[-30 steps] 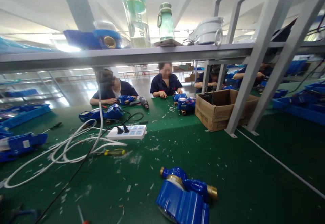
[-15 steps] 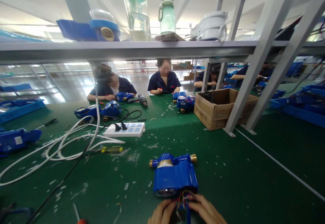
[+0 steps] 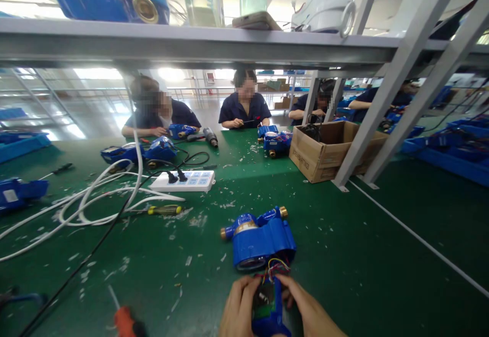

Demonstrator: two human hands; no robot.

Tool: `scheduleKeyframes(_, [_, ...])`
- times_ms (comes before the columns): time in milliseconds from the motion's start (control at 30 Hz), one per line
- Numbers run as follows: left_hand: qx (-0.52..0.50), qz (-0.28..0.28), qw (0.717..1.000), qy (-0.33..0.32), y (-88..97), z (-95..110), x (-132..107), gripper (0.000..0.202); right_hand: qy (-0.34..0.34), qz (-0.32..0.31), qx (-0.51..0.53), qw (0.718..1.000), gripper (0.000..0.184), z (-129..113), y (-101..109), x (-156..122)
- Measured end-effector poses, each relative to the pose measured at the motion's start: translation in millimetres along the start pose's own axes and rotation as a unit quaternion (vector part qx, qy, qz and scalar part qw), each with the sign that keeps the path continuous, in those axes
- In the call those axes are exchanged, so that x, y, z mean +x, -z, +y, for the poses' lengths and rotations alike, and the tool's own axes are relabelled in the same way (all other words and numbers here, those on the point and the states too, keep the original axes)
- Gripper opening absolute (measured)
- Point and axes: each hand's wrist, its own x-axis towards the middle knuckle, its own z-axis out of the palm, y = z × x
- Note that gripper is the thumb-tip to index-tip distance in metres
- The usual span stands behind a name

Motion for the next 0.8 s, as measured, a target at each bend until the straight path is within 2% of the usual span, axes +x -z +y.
scheduleKeyframes(133, [-0.012,-0.024,1.000,-0.008,17.1,17.3,-1.3,0.066,0.014,0.001,0.135,0.991,0.085,-12.2,-3.9,-2.5])
scheduleKeyframes(200, [-0.020,-0.068,0.997,-0.005,29.4,25.5,0.2,0.063,0.034,0.004,0.200,0.979,0.074,-14.9,-7.7,-2.8])
scheduleKeyframes(267, [-0.059,-0.112,0.992,0.000,42.0,29.9,3.2,0.060,0.035,0.004,0.229,0.973,0.067,-14.7,-11.3,-2.1])
scheduleKeyframes(333, [-0.141,-0.138,0.980,0.033,52.8,29.6,6.4,0.057,0.031,-0.001,0.240,0.970,0.065,-12.6,-13.7,-1.6])
scheduleKeyframes(400, [-0.253,-0.149,0.950,0.108,59.8,25.6,9.2,0.050,0.030,-0.005,0.245,0.969,0.065,-10.0,-14.8,-2.1])
scheduleKeyframes(500, [-0.402,-0.181,0.869,0.227,62.4,17.5,13.5,0.038,0.026,-0.001,0.232,0.972,0.066,-7.1,-14.7,-4.4])
scheduleKeyframes(567, [-0.451,-0.205,0.825,0.270,60.9,13.7,16.7,0.034,0.028,0.008,0.200,0.979,0.068,-6.6,-13.8,-6.1])
scheduleKeyframes(700, [-0.480,-0.222,0.789,0.313,58.6,11.4,20.9,0.029,0.056,0.027,0.114,0.992,0.068,-6.7,-12.5,-8.6])
scheduleKeyframes(800, [-0.488,-0.242,0.771,0.330,59.9,12.1,22.1,0.028,0.081,0.034,0.101,0.991,0.069,-3.3,-14.6,-11.6])
